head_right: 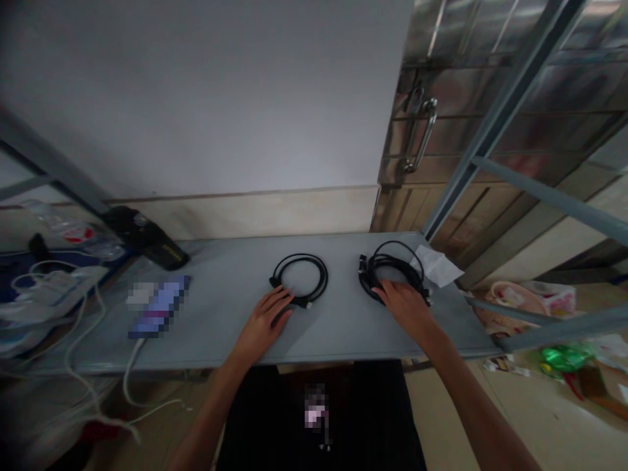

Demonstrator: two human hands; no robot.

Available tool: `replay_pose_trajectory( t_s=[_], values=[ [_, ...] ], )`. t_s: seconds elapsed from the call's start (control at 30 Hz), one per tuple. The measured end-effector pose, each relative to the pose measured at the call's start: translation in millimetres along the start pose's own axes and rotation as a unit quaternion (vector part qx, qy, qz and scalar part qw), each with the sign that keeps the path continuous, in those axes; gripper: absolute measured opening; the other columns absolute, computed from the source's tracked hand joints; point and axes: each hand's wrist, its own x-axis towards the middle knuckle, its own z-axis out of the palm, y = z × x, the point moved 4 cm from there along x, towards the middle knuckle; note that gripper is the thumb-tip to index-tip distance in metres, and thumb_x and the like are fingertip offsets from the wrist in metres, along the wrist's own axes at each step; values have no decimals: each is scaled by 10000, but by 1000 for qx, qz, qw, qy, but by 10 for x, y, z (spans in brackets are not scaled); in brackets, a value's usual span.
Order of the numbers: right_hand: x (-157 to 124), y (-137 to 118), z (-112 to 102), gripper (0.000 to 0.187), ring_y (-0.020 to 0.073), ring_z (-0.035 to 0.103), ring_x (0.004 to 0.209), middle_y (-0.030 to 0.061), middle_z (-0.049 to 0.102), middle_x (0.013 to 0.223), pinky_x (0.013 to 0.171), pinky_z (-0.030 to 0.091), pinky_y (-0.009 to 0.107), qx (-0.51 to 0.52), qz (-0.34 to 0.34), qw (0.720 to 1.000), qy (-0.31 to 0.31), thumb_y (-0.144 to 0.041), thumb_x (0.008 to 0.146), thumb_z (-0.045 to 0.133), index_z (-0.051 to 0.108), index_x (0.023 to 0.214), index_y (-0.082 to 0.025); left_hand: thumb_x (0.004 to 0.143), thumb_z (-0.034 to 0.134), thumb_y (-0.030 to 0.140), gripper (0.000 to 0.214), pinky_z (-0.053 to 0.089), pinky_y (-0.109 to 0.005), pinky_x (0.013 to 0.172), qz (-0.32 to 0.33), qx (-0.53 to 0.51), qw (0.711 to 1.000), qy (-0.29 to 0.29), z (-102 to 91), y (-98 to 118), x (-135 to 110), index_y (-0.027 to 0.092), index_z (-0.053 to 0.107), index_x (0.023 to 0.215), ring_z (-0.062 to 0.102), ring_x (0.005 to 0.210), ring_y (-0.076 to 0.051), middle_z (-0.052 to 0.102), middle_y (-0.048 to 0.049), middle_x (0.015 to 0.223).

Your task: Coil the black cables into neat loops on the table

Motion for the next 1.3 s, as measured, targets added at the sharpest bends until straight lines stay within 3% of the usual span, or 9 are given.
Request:
replay_pose_trajectory(
  t_s=[0.17,0.33,0.43,0.5,0.63,0.73,0.9,1.1,1.3],
  values=[
    [-101,1,189,542,326,761,1037,183,803,1109,931,592,437,-26,-32,999,11,-523,1248,406,804,1224,-155,1151,645,274,316,566,-624,1216,79,157,984,5,-2,-78,-33,271,816,1417,692,1341,-356,805,-143,1341],
    [-85,-222,-53,608,433,691,1233,273,708,1425,1067,570,582,-43,16,996,76,-604,1178,555,709,1501,-112,1179,614,264,253,585,-542,1096,124,233,965,-1,8,-58,-66,244,802,1346,677,1217,-327,784,-123,1244],
    [55,-684,-180,654,443,656,1320,278,660,1515,1141,538,609,14,5,994,108,-587,1156,638,611,1610,-117,1189,583,239,234,568,-518,1052,127,235,964,3,3,-10,-64,227,782,1311,657,1172,-327,770,-121,1204],
    [218,-1096,-141,607,418,645,1372,245,672,1499,1179,533,592,93,-48,990,93,-563,1155,659,608,1595,-148,1191,572,226,225,560,-508,1035,129,232,964,3,0,11,-59,221,764,1309,644,1163,-328,764,-119,1194],
    [615,-1849,204,597,349,666,1371,178,724,1446,1198,564,518,220,-196,956,2,-582,1075,800,664,1489,-174,1189,559,201,190,558,-507,1051,132,216,967,8,-6,1,-60,221,723,1282,648,1148,-321,760,-111,1182],
    [868,-2110,501,375,313,710,1221,129,775,1237,1095,603,482,216,-248,943,-48,-523,1104,775,741,1262,-185,1186,554,187,163,564,-513,1081,129,216,967,30,-20,-35,-71,222,679,1286,657,1146,-316,754,-107,1181],
    [1024,-2119,727,283,280,730,1137,115,790,1165,1039,586,437,210,-257,941,-72,-444,1161,704,754,1227,-173,1176,610,237,231,540,-564,1168,124,269,950,95,-65,-23,-65,240,645,1404,649,1301,-353,744,-134,1297],
    [1047,-1982,768,252,269,766,1050,116,794,1160,993,598,419,266,-153,950,-58,-451,1186,662,740,1189,-212,1109,770,309,358,556,-561,1139,97,269,937,200,-188,71,-18,239,643,1436,663,1290,-355,712,-154,1351],
    [1113,-1805,725,271,230,751,920,58,746,1041,828,575,340,392,-68,917,22,-491,1228,559,637,1113,-258,1122,753,311,304,573,-549,1146,87,238,946,205,-216,65,-43,223,691,1406,685,1310,-341,732,-162,1360]
  ],
)
